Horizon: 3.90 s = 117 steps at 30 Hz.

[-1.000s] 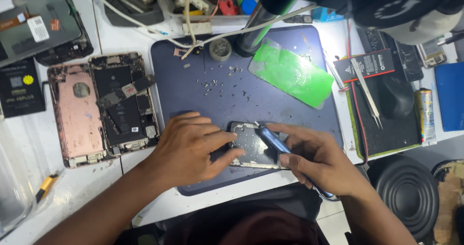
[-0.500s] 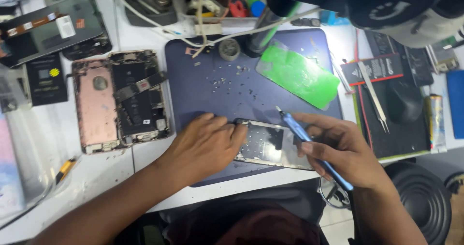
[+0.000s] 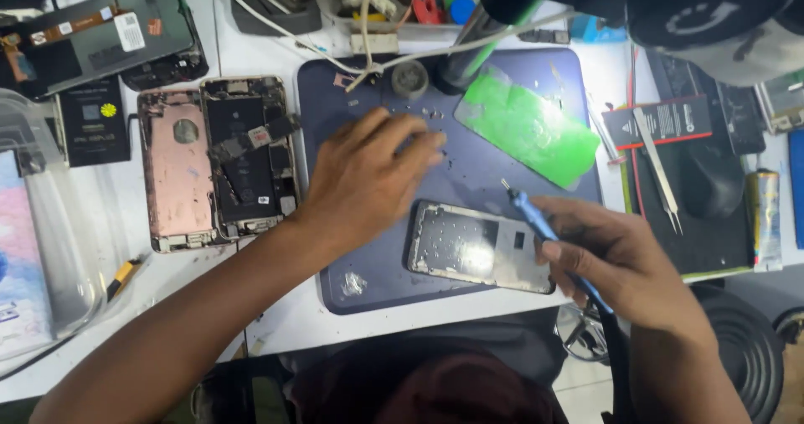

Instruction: Disassembling a mobile phone and removing internal components using specialized repair tools

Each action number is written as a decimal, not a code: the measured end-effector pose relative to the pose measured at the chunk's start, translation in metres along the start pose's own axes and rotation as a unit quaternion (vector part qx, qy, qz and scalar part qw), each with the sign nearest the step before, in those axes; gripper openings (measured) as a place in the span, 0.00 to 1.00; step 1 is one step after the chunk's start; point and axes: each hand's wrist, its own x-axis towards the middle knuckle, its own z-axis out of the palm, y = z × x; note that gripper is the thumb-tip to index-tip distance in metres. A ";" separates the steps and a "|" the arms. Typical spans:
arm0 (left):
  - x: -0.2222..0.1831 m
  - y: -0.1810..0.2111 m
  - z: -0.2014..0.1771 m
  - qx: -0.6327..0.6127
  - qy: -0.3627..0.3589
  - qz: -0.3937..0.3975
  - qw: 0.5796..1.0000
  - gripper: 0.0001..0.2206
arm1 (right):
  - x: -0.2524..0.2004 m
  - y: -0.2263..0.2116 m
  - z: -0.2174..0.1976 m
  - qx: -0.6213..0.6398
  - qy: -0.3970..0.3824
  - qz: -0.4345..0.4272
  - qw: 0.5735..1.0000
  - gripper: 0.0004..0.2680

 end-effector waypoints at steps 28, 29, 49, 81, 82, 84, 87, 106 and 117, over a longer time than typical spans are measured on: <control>-0.028 0.037 -0.006 -0.475 0.001 -0.463 0.749 0.23 | -0.014 -0.025 0.008 -0.261 0.019 -0.087 0.961 0.15; -0.028 0.041 -0.009 -0.483 0.010 -0.477 0.734 0.20 | -0.010 -0.021 0.013 -0.294 0.031 -0.077 0.952 0.16; -0.026 0.061 -0.017 -0.441 -0.013 -0.611 0.658 0.04 | 0.004 0.018 0.022 -0.365 0.026 -0.037 0.930 0.17; -0.021 0.062 -0.020 -0.378 -0.048 -0.597 0.705 0.08 | 0.002 0.018 0.027 -0.409 0.042 -0.001 0.912 0.18; -0.021 0.062 -0.020 -0.378 -0.049 -0.597 0.705 0.08 | 0.002 0.018 0.027 -0.409 0.042 -0.001 0.912 0.18; -0.021 0.062 -0.021 -0.376 -0.056 -0.554 0.741 0.07 | 0.002 0.018 0.028 -0.412 0.042 0.003 0.910 0.18; -0.026 0.061 -0.019 -0.395 -0.050 -0.540 0.742 0.04 | 0.003 0.019 0.028 -0.413 0.046 0.001 0.910 0.18; -0.026 0.063 -0.015 -0.452 -0.007 -0.550 0.703 0.04 | 0.004 0.021 0.029 -0.400 0.047 -0.025 0.915 0.17; -0.031 0.072 -0.010 -0.450 0.046 -0.564 0.691 0.07 | -0.014 -0.021 -0.017 -0.348 0.145 -0.026 0.926 0.14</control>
